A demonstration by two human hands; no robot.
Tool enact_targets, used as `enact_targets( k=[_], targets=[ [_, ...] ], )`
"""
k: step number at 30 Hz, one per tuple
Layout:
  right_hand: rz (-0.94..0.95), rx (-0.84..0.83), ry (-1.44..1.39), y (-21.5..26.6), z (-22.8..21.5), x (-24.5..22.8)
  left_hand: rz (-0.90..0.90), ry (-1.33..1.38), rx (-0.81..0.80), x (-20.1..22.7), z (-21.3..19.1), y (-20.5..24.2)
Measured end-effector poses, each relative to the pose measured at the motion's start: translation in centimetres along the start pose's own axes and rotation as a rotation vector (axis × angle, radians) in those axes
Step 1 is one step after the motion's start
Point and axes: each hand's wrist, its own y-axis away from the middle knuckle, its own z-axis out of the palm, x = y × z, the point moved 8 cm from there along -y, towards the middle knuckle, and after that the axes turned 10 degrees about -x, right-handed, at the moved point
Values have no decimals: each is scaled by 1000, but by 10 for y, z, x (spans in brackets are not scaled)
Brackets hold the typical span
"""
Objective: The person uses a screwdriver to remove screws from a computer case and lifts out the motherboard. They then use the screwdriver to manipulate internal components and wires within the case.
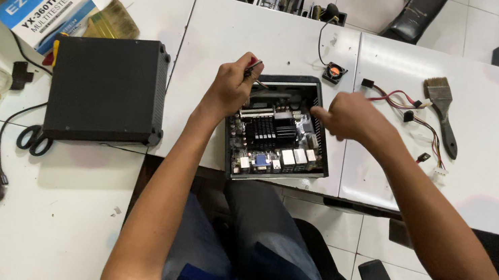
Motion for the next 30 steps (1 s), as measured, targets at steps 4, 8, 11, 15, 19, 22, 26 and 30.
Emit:
enact_targets(
  k=[4, 8, 11, 15, 19, 22, 26, 30],
  targets=[
    [-178, 259, 111, 47, -49, -53, 20, -1, 34, 6, 3, 4],
    [-425, 192, 254, 19, -17, -91, 35, -10, 35, 8, 1, 3],
    [-481, 97, 273, -8, 0, -98, 21, 4, 36, 11, 0, 6],
    [-586, 13, 186, -18, -1, -110, 26, 11, 21, 8, 1, 5],
    [-574, 17, 289, -4, 5, -112, 28, 5, 6, 8, 3, 3],
    [-614, 8, 268, 21, 0, -120, 29, 2, 7, 14, -1, 7],
    [-592, 113, 293, 12, 10, -102, 37, 15, 21, 9, -1, 7],
    [-570, 223, 380, -22, 34, -81, 22, 38, 28, 1, 3, 7]
  ],
)
